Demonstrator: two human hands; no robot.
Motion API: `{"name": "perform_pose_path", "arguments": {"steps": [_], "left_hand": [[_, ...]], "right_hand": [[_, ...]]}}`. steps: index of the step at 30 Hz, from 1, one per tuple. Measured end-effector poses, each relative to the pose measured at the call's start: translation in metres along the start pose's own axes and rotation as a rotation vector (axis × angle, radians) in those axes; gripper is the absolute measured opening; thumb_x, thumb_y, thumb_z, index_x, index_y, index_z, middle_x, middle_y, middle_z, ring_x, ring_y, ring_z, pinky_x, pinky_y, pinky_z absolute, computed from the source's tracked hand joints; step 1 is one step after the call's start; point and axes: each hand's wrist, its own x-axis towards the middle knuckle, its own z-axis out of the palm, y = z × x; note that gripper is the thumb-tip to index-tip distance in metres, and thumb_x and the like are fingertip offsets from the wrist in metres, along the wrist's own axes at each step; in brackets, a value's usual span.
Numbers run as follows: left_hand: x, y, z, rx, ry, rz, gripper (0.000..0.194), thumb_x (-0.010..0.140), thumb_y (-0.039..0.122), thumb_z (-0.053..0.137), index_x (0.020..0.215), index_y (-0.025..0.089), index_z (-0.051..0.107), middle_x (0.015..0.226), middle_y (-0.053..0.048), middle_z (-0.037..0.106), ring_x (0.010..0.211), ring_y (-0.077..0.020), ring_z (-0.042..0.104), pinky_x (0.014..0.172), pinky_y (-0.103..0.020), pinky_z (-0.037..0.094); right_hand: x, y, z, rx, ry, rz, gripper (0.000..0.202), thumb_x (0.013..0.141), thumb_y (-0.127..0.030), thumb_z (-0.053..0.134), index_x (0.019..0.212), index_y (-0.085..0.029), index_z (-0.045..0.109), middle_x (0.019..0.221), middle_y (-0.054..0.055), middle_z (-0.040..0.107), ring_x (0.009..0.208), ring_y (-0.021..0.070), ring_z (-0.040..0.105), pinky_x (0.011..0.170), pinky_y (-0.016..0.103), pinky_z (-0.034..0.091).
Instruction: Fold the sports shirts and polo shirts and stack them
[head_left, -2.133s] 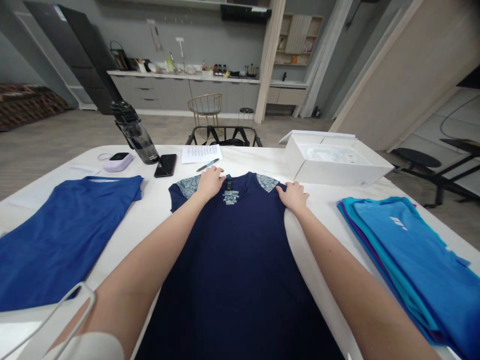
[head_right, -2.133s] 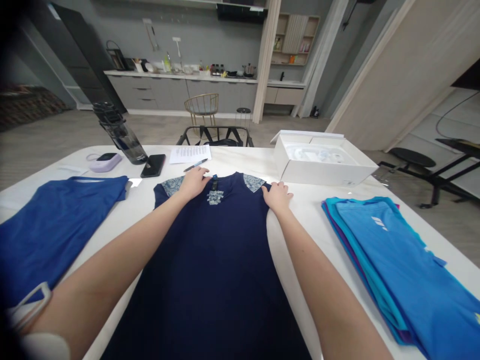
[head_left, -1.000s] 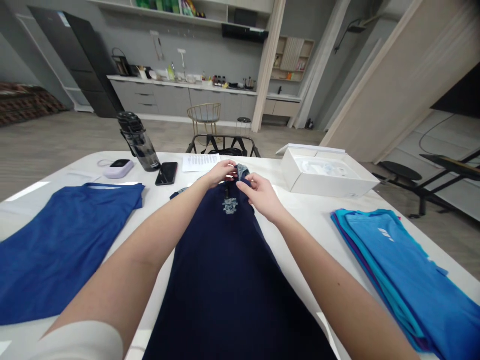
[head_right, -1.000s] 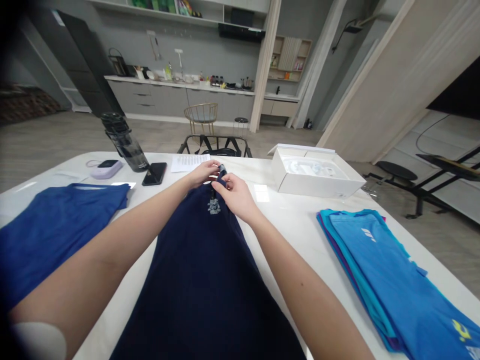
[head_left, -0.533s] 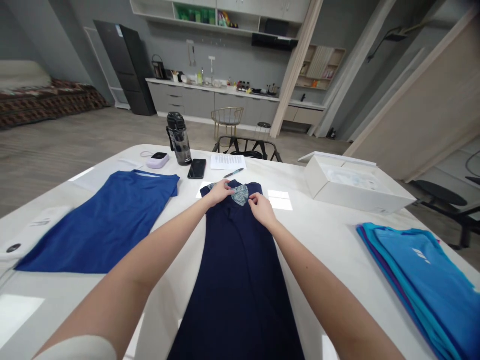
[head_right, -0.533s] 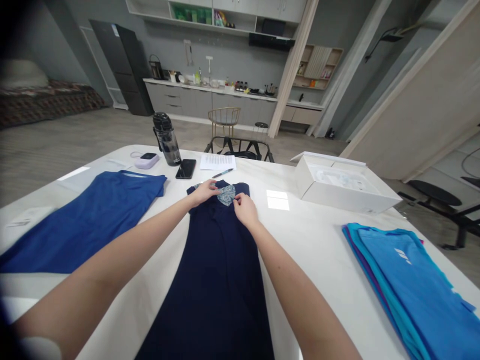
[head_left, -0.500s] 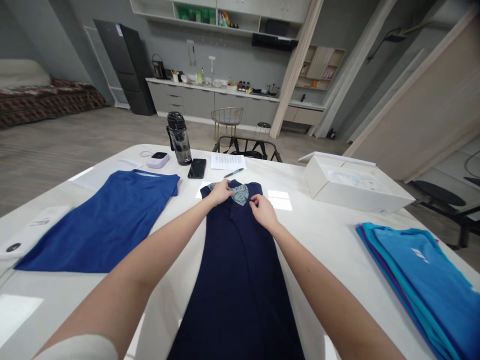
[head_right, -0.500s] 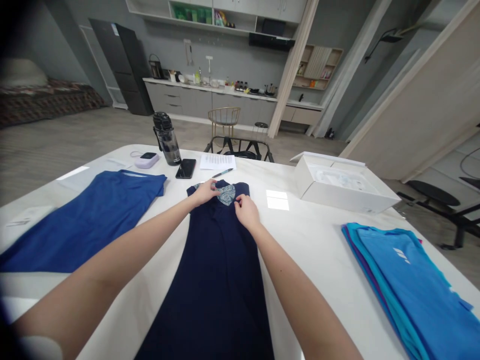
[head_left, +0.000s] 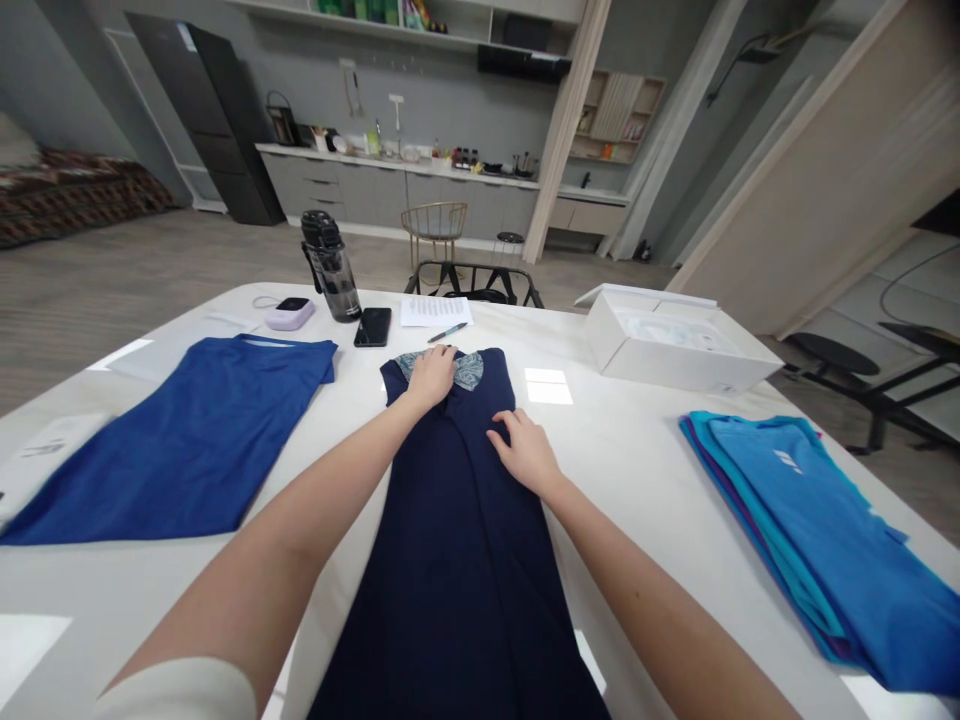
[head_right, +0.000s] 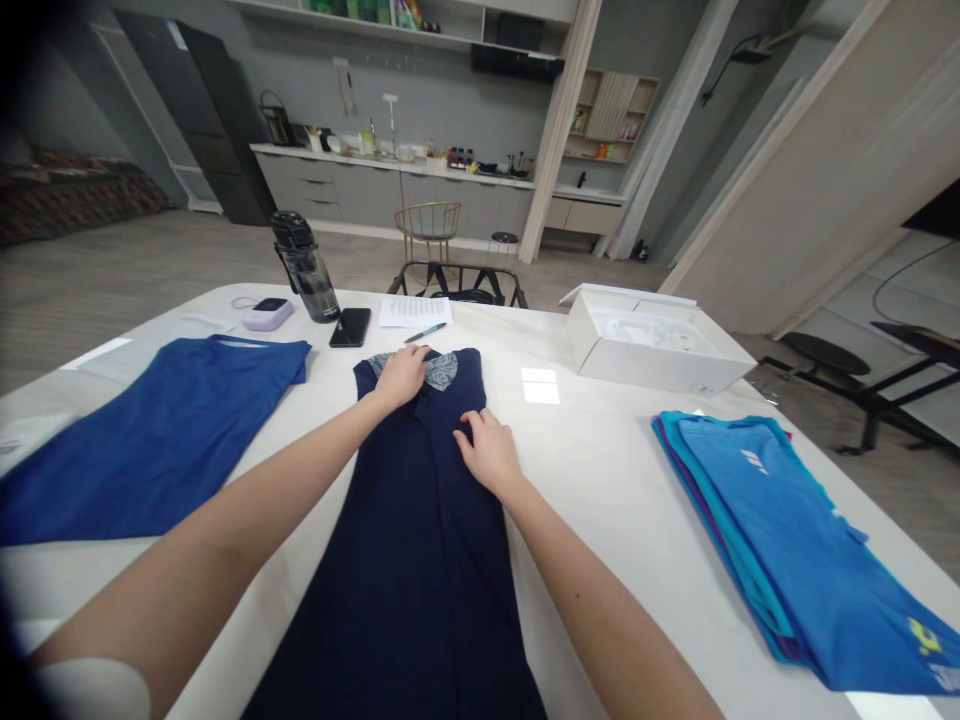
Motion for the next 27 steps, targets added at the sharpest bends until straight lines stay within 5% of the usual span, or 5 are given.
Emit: {"name": "perform_pose_path", "arguments": {"steps": [4,9,19,27], "left_hand": [[-0.046,0.022,0.003,0.028,-0.086,0.277,0.044,0.1,0.034,0.046,0.142,0.024,0.055,0.154,-0.012,0.047,0.143,-0.029,0.041,0.121,-0.049,0.025],[-0.1,0.042,0.003,0.073,-0.307,0.277,0.049,0.1,0.048,0.046,0.145,0.029,0.054,0.161,-0.009,0.038,0.15,-0.0308,0.03,0.123,-0.059,0.009],[-0.203,0.075,-0.013,0.028,-0.383,0.332,0.049,0.104,0.042,0.037,0.15,0.029,0.047,0.163,-0.009,0.035,0.152,-0.0286,0.028,0.123,-0.059,0.016],[-0.301,0.127,-0.046,-0.054,-0.339,0.573,0.045,0.098,0.022,0.05,0.142,0.029,0.052,0.149,-0.008,0.051,0.14,-0.0226,0.045,0.121,-0.051,0.027]], "right_hand": [[-0.025,-0.002,0.0,-0.082,-0.003,0.01,0.034,0.101,-0.044,0.049,0.126,-0.026,0.062,0.121,0.013,0.064,0.114,0.0312,0.058,0.093,0.046,0.044],[-0.06,-0.005,-0.008,-0.077,-0.013,-0.035,0.04,0.101,-0.043,0.048,0.135,-0.025,0.059,0.137,0.014,0.059,0.124,0.0307,0.054,0.101,0.05,0.041],[-0.143,-0.005,-0.022,0.008,-0.094,-0.099,0.041,0.099,-0.041,0.052,0.138,-0.028,0.058,0.155,0.012,0.045,0.144,0.0302,0.038,0.115,0.064,0.026],[-0.216,0.006,-0.038,0.262,0.04,-0.198,0.019,0.093,-0.033,0.065,0.108,-0.024,0.073,0.119,0.01,0.066,0.115,0.0253,0.061,0.104,0.045,0.045]]}}
